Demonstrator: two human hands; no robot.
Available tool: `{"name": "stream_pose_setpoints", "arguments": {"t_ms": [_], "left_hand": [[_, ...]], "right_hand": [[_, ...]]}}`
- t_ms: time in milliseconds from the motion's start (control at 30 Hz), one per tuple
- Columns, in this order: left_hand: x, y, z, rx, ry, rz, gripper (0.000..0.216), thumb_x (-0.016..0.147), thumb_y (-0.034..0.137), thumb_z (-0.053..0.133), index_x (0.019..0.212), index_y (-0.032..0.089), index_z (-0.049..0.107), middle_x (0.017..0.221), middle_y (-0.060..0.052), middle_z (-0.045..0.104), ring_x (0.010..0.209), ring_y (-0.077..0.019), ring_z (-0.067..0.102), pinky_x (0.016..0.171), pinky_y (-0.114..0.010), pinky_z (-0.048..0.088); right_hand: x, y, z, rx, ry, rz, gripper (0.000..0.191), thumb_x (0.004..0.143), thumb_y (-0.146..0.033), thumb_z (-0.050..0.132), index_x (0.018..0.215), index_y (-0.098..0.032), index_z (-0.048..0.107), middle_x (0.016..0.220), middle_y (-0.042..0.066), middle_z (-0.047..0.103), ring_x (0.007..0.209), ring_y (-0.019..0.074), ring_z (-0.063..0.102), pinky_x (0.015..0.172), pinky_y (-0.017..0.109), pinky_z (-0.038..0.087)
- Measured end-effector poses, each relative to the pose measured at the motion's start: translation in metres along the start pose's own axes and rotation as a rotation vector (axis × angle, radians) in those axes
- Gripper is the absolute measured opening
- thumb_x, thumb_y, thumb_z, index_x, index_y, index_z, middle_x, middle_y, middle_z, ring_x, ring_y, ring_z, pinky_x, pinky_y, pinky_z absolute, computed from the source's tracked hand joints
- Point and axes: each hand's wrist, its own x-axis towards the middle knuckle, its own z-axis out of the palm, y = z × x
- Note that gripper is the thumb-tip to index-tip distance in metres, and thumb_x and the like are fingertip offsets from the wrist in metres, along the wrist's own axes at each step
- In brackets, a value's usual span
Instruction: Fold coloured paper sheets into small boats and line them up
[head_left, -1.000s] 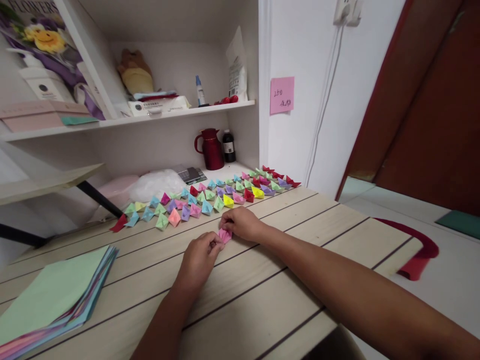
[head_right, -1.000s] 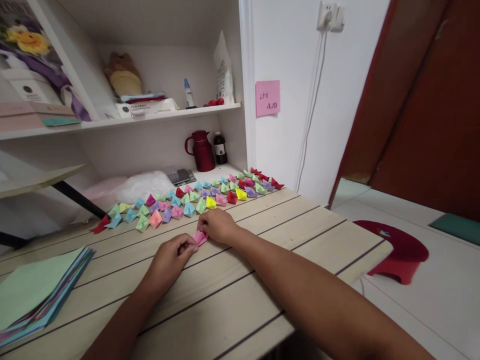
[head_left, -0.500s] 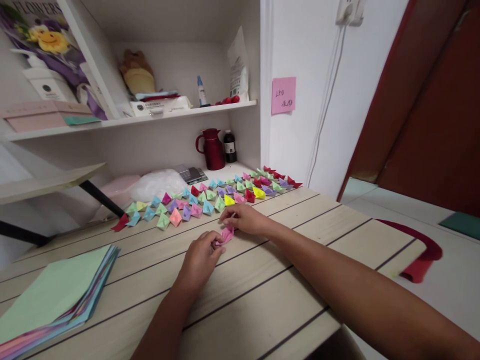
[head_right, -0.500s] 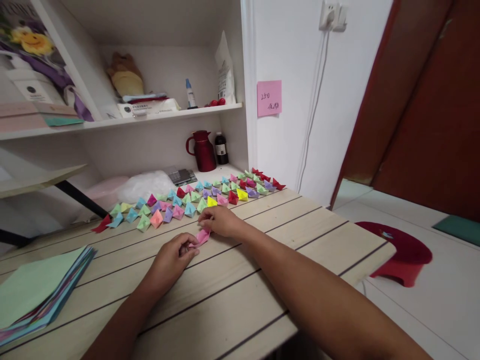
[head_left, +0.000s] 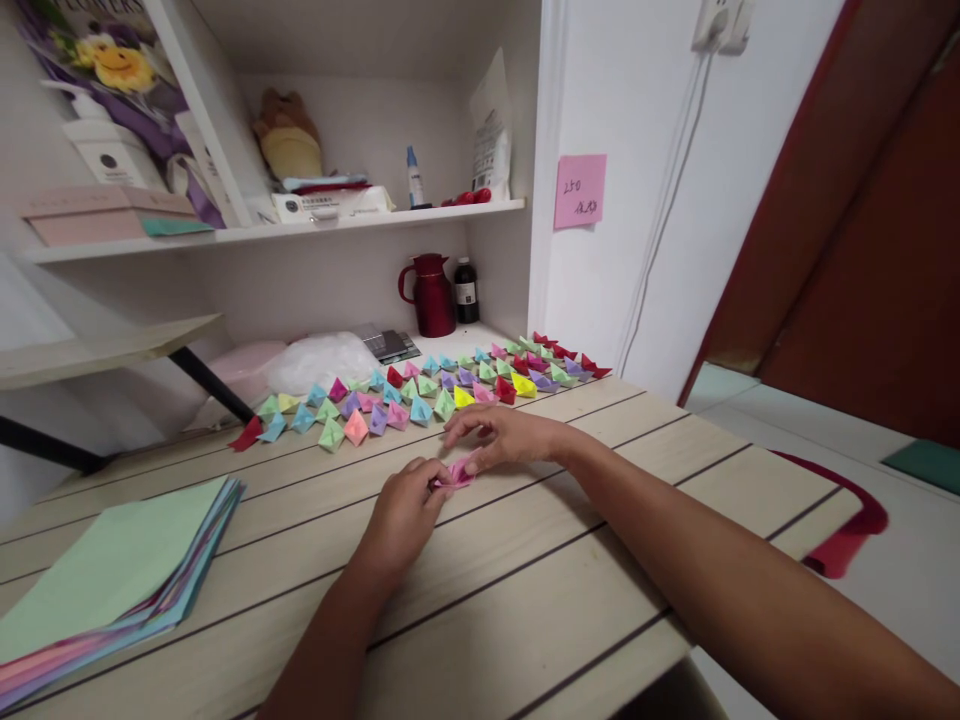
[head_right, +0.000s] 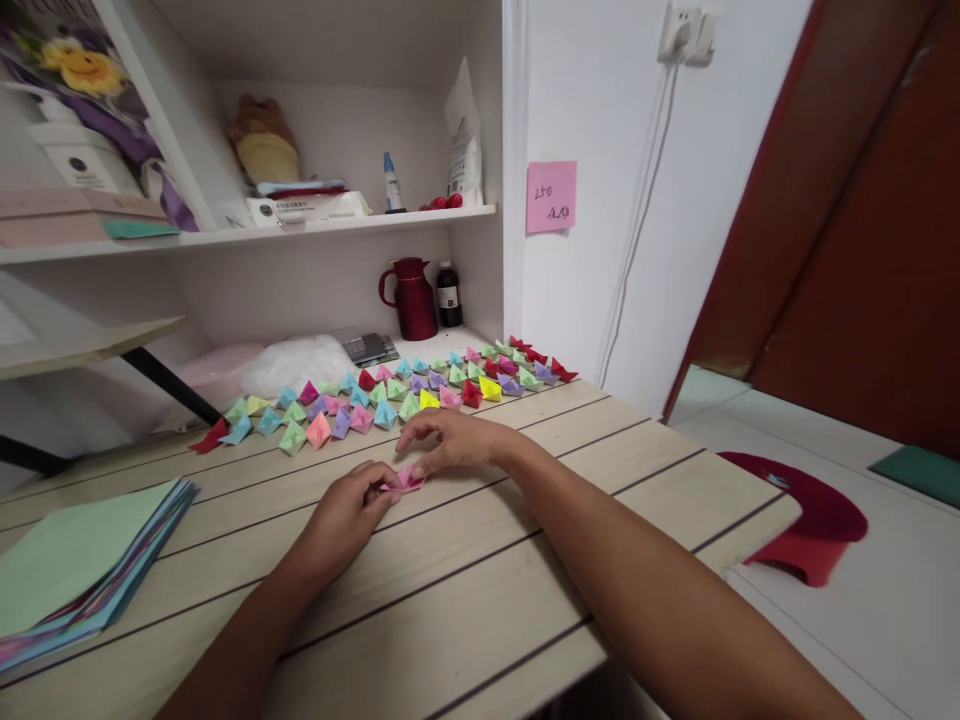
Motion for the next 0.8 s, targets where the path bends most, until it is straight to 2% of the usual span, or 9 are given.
{"name": "stream_pose_setpoints", "arguments": {"t_ms": [133,400,667,800], "left_hand": [[0.0,-0.001,0.0,0.001,-0.001,0.011,0.012,0.082,0.02,0.051,0.082,0.021,0.063,0.085,-0.002,0.063,0.075,-0.0161,0.055,0.067,-0.025,0.04],[0.0,0.0,0.0,0.012,-0.005,0.006,0.012,0.081,0.019,0.051,0.081,0.022,0.062,0.083,-0.001,0.062,0.075,-0.016,0.055,0.066,-0.025,0.039],[0.001,0.0,0.002,0.012,0.003,0.001,0.01,0.08,0.019,0.052,0.08,0.022,0.062,0.082,-0.001,0.063,0.073,-0.0153,0.055,0.065,-0.024,0.039],[0.001,0.0,0.003,0.007,0.016,-0.012,0.009,0.08,0.019,0.053,0.078,0.022,0.061,0.077,0.0,0.062,0.068,-0.0143,0.054,0.062,-0.023,0.038]], "right_hand": [[0.002,0.006,0.004,-0.025,-0.043,-0.039,0.033,0.073,-0.024,0.074,0.106,-0.023,0.067,0.117,0.004,0.058,0.108,0.0178,0.053,0.09,0.03,0.044],[0.007,0.011,0.01,-0.076,0.036,-0.024,0.017,0.074,-0.016,0.071,0.09,-0.019,0.071,0.102,0.003,0.065,0.097,0.0173,0.058,0.084,0.028,0.045],[0.006,0.008,0.014,-0.141,-0.009,-0.082,0.013,0.076,-0.015,0.07,0.088,-0.02,0.072,0.105,0.004,0.064,0.099,0.0165,0.058,0.083,0.024,0.045],[0.008,0.011,0.018,-0.198,0.028,-0.102,0.008,0.076,-0.014,0.069,0.082,-0.018,0.073,0.101,0.005,0.065,0.096,0.0168,0.059,0.082,0.025,0.044]]}}
